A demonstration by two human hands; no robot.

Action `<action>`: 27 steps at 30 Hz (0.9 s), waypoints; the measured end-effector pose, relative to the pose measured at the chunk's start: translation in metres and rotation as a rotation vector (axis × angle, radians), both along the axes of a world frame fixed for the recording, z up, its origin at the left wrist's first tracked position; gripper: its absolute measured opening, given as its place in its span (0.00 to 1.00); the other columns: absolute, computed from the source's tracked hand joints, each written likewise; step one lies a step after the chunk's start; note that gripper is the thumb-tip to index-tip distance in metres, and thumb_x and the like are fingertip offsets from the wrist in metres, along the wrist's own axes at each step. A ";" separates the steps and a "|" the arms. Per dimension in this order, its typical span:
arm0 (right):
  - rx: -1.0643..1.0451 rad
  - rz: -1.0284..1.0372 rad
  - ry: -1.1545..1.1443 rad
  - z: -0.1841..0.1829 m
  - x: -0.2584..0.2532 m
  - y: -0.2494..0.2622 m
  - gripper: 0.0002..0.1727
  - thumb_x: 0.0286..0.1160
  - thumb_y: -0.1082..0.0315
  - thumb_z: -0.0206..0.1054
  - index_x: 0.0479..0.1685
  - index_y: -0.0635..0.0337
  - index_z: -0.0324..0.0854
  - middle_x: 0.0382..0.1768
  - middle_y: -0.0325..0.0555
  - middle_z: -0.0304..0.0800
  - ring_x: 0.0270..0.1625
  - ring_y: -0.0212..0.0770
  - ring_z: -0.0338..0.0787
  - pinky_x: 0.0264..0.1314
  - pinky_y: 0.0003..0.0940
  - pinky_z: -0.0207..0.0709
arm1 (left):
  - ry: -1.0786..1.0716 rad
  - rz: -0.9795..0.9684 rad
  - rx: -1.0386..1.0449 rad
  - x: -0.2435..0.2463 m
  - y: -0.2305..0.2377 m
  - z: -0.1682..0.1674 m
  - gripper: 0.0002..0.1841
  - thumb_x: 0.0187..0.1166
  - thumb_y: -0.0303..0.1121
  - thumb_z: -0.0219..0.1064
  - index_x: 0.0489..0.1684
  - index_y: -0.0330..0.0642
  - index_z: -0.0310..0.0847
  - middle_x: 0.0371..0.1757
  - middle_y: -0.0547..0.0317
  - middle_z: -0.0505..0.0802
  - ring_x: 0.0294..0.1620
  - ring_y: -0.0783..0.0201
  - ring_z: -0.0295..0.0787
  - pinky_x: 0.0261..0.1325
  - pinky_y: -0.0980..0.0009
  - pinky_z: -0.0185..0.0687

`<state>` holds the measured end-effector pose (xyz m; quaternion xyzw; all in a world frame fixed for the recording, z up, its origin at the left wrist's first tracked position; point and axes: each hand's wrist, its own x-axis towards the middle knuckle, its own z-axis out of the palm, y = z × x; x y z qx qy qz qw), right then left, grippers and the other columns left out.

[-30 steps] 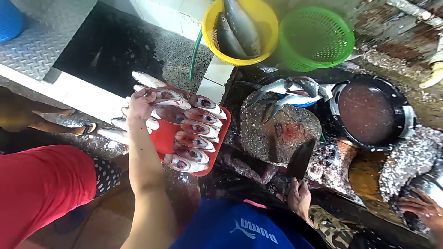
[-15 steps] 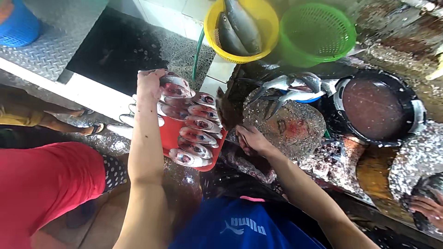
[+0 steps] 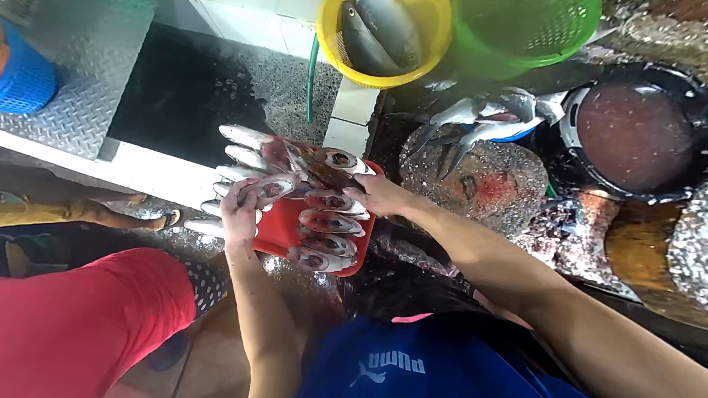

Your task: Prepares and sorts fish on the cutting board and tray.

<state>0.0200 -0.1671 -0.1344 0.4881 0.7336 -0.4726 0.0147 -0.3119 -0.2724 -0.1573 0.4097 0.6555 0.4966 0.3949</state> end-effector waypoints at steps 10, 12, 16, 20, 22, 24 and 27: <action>-0.022 0.101 -0.187 0.031 -0.037 0.006 0.26 0.90 0.43 0.53 0.61 0.57 0.79 0.38 0.56 0.89 0.36 0.55 0.92 0.37 0.57 0.86 | 0.074 -0.009 0.157 -0.010 0.003 0.023 0.17 0.87 0.25 0.55 0.69 0.44 0.80 0.52 0.59 0.94 0.44 0.67 0.94 0.49 0.64 0.94; -0.060 0.036 -0.163 0.035 -0.020 -0.003 0.28 0.90 0.41 0.53 0.67 0.54 0.78 0.34 0.55 0.88 0.26 0.52 0.89 0.29 0.53 0.86 | 0.062 0.002 0.187 -0.018 0.001 0.028 0.18 0.87 0.25 0.53 0.70 0.45 0.79 0.51 0.61 0.94 0.44 0.69 0.93 0.49 0.66 0.93; -0.123 -0.098 -0.139 0.029 0.014 -0.011 0.29 0.89 0.35 0.49 0.62 0.52 0.76 0.23 0.51 0.83 0.15 0.46 0.83 0.19 0.45 0.82 | -0.026 0.072 0.016 -0.029 0.026 0.018 0.14 0.89 0.27 0.55 0.65 0.40 0.83 0.46 0.56 0.94 0.35 0.66 0.91 0.39 0.65 0.91; -0.202 -0.218 -0.152 0.021 0.044 -0.013 0.31 0.89 0.34 0.48 0.69 0.49 0.74 0.23 0.48 0.81 0.16 0.43 0.83 0.20 0.41 0.82 | -0.154 0.163 -0.215 -0.022 0.069 0.004 0.15 0.91 0.32 0.56 0.66 0.40 0.83 0.50 0.54 0.94 0.40 0.63 0.91 0.42 0.63 0.90; -0.216 -0.262 -0.151 0.017 0.060 -0.017 0.30 0.89 0.34 0.48 0.69 0.48 0.74 0.22 0.47 0.81 0.16 0.42 0.82 0.20 0.40 0.82 | -0.172 0.147 -0.264 -0.018 0.087 -0.002 0.15 0.91 0.33 0.55 0.66 0.41 0.84 0.50 0.52 0.95 0.41 0.62 0.92 0.42 0.62 0.90; -0.223 -0.301 -0.145 0.015 0.075 -0.021 0.31 0.89 0.35 0.48 0.70 0.50 0.74 0.23 0.47 0.81 0.16 0.41 0.83 0.21 0.39 0.82 | -0.187 0.095 -0.303 -0.017 0.098 -0.008 0.15 0.91 0.32 0.56 0.67 0.39 0.83 0.50 0.49 0.94 0.42 0.60 0.92 0.45 0.58 0.90; -0.242 -0.385 -0.140 0.013 0.095 -0.031 0.31 0.90 0.36 0.49 0.70 0.52 0.74 0.23 0.46 0.81 0.16 0.41 0.83 0.20 0.38 0.82 | -0.195 0.090 -0.356 -0.014 0.101 -0.017 0.15 0.89 0.31 0.58 0.68 0.40 0.82 0.51 0.50 0.93 0.41 0.61 0.90 0.45 0.60 0.89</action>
